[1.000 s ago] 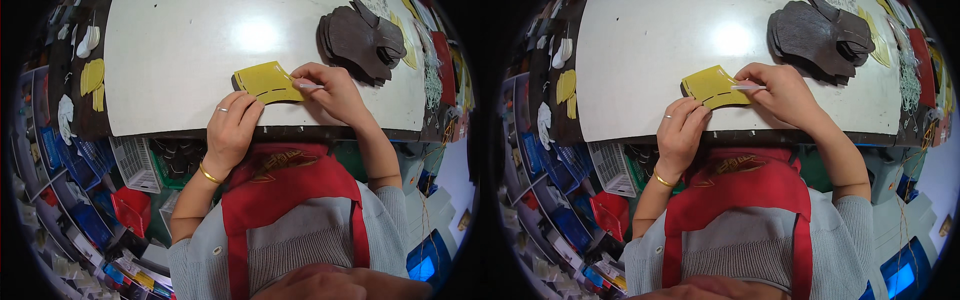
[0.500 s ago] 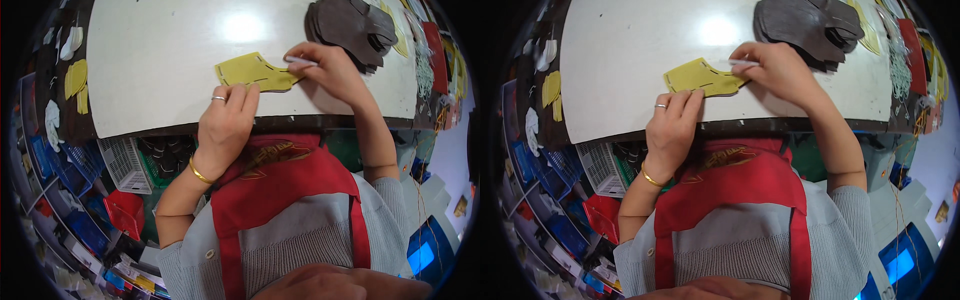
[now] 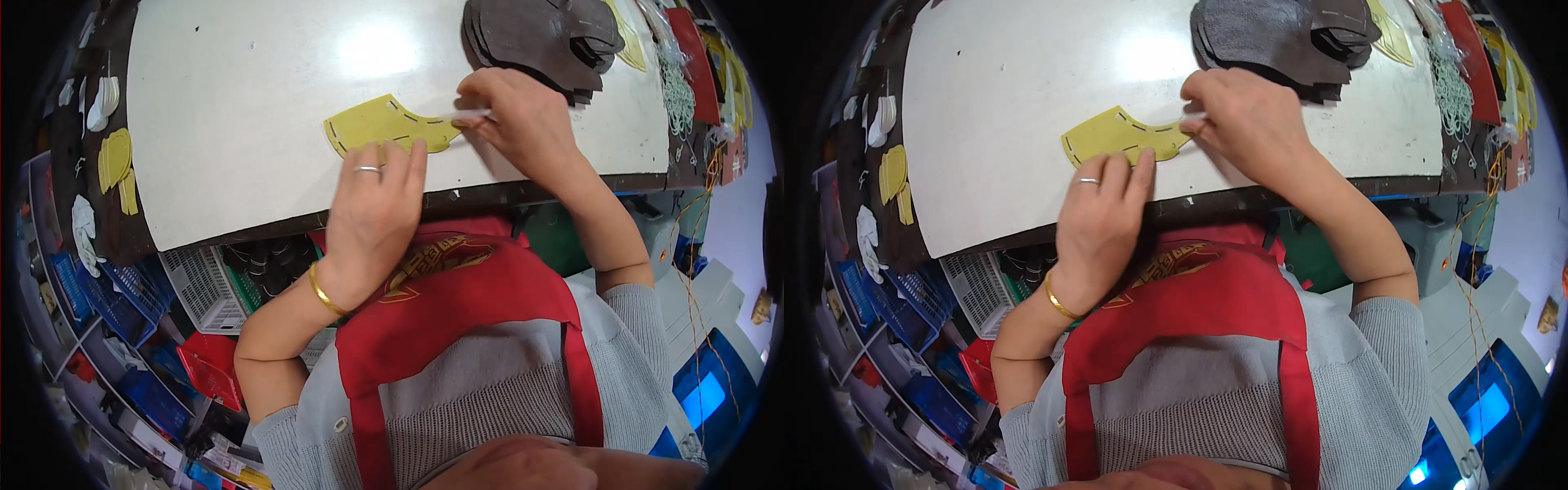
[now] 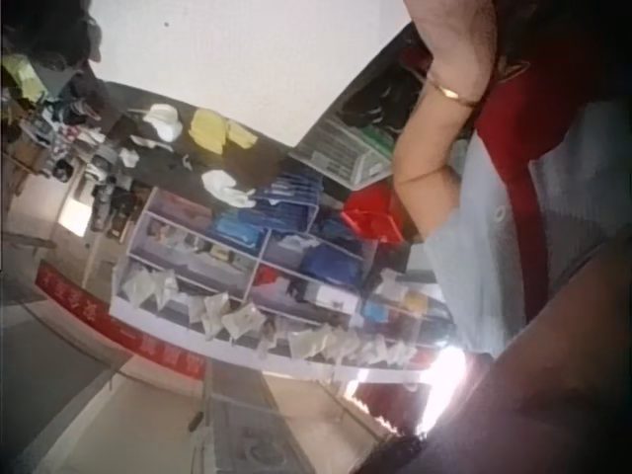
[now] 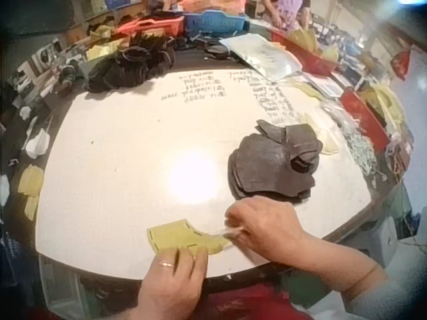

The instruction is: The person marks leather pieces using a template and a pen, binds a stack of leather pieces with a rubber band, and resumes tracing markings onto more leather pieces.

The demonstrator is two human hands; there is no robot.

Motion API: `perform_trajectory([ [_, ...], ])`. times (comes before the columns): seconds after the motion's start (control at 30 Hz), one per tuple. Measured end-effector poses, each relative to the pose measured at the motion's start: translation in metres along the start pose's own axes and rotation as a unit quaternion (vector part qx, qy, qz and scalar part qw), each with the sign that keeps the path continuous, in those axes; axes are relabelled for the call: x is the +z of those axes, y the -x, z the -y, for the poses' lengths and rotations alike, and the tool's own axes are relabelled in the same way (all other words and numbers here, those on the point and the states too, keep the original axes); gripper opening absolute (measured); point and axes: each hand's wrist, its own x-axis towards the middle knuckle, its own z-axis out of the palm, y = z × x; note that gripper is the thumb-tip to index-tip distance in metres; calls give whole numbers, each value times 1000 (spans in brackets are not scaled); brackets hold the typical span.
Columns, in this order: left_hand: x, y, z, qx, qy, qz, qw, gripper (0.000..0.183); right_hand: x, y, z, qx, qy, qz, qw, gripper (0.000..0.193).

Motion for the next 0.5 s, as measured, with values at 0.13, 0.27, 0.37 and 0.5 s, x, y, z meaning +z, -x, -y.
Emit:
perform_trajectory([
  [0.13,13,1,-18,-2,-43,-22,999,38,-22,-20,5,-40,-75,-64,994,14],
  [0.27,11,3,-21,-30,-32,-45,998,40,-24,-38,25,-51,-134,122,982,27],
  [0.37,14,7,-26,-34,-10,-19,999,46,3,-54,44,-42,-255,223,940,24],
  [0.5,21,17,-33,-50,2,-6,999,49,17,-78,62,-172,-143,334,916,21],
])
